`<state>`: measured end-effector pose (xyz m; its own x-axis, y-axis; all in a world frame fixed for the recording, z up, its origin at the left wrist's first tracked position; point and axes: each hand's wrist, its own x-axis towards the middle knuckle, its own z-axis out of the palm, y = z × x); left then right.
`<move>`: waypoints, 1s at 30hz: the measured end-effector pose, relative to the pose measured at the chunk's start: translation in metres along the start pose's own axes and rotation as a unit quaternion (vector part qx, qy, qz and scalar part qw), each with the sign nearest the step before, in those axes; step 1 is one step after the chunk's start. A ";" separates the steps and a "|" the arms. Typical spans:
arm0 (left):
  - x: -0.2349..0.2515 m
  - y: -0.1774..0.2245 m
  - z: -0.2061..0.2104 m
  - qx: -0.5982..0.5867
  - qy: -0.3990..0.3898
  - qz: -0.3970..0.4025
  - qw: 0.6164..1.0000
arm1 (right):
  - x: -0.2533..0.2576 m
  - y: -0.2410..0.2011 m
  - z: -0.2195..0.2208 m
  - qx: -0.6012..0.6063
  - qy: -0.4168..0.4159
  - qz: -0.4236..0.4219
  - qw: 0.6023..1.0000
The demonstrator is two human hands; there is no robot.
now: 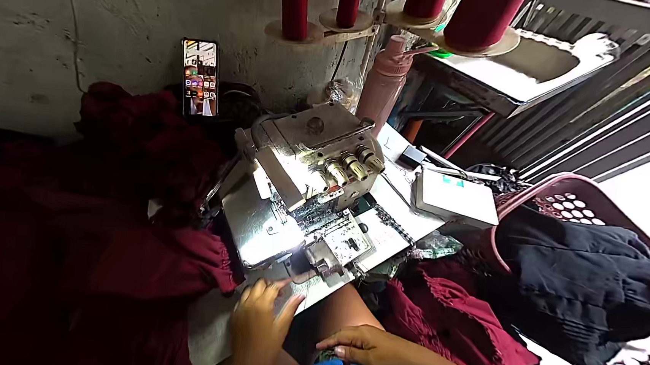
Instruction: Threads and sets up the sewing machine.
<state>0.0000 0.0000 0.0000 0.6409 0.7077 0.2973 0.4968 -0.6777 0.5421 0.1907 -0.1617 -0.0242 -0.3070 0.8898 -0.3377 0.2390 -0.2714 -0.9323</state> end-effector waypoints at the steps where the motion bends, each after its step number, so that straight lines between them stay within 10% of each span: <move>1: 0.014 0.008 0.012 0.002 -0.023 -0.013 1.000 | -0.004 -0.003 -0.001 -0.004 0.021 -0.005 1.000; 8: 0.039 0.025 0.021 0.007 -0.136 -0.100 0.986 | 0.002 -0.012 -0.008 -0.021 0.220 0.017 0.975; 30: 0.041 0.012 0.030 -0.207 -0.168 -0.151 0.952 | 0.039 -0.039 -0.005 -0.113 0.262 0.121 0.951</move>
<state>0.0497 0.0146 -0.0045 0.6907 0.7070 -0.1520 0.4593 -0.2665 0.8474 0.1737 -0.1143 -0.0004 0.2687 0.8881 -0.3729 0.4534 -0.4582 -0.7645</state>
